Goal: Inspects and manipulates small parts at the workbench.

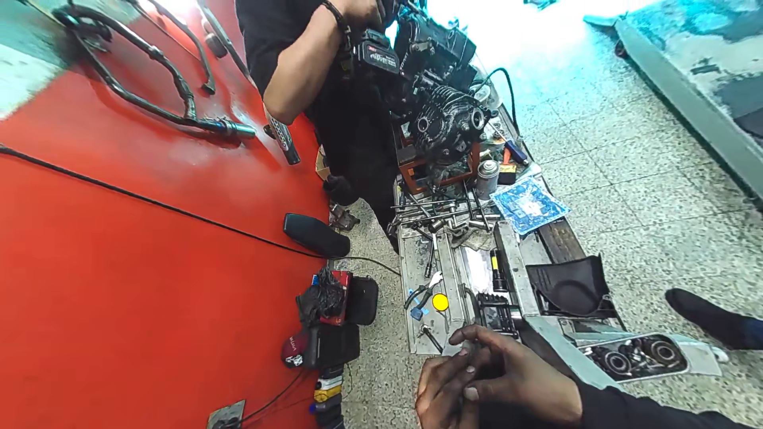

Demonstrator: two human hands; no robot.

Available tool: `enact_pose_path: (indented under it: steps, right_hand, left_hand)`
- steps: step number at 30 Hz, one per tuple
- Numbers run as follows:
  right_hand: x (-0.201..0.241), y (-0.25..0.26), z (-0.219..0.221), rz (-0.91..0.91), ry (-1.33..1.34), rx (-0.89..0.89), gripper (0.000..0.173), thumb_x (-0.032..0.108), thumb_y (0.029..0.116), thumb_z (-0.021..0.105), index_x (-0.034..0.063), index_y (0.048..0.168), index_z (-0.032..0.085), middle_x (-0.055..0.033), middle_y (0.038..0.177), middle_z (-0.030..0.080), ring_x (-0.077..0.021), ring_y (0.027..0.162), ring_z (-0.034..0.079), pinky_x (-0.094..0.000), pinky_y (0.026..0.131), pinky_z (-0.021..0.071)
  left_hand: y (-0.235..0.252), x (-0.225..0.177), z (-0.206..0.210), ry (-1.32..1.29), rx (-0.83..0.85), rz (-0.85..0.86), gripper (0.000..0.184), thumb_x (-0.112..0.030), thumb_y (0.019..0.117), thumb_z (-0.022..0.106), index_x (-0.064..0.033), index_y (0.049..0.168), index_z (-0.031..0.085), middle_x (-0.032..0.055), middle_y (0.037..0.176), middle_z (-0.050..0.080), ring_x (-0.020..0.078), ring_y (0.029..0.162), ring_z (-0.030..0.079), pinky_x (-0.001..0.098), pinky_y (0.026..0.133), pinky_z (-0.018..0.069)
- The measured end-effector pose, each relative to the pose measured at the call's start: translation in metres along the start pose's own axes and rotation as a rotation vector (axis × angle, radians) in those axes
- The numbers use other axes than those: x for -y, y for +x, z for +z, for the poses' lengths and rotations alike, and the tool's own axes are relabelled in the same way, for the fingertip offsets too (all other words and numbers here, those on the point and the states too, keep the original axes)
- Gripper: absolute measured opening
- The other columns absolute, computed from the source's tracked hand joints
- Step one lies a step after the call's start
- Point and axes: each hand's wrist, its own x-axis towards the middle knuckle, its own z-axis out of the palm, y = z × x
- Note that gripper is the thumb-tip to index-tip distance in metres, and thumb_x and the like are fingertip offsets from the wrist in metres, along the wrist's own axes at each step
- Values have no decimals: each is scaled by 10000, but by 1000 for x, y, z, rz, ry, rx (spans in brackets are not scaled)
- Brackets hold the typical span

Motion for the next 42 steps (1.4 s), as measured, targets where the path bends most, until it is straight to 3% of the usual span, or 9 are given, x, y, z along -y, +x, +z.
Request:
enact_pose_path:
  steps: [20, 30, 42]
  right_hand:
    - [1, 0, -1, 30, 8, 23, 699, 65, 781, 864, 144, 1387, 525, -61, 880, 769, -191, 803, 759, -372, 797, 641]
    - [0, 0, -1, 18, 11, 36, 717, 66, 775, 871, 157, 1400, 531, -49, 829, 757, -181, 746, 748, -368, 761, 642]
    - [-4, 1, -3, -30, 9, 55, 736, 39, 775, 866, 132, 1412, 510, -49, 854, 765, -181, 776, 753, -372, 787, 639]
  left_hand:
    - [0, 1, -1, -10, -18, 14, 99, -133, 920, 736, -58, 970, 776, 83, 1113, 762, 205, 1079, 699, 333, 969, 574]
    - [1, -1, -2, 30, 61, 29, 151, -102, 924, 696, -23, 1035, 763, 112, 1175, 741, 211, 1119, 686, 338, 994, 569]
    - [-3, 4, -1, -79, 6, 22, 152, -132, 958, 699, -22, 1028, 777, 118, 1129, 761, 210, 1098, 708, 337, 986, 581]
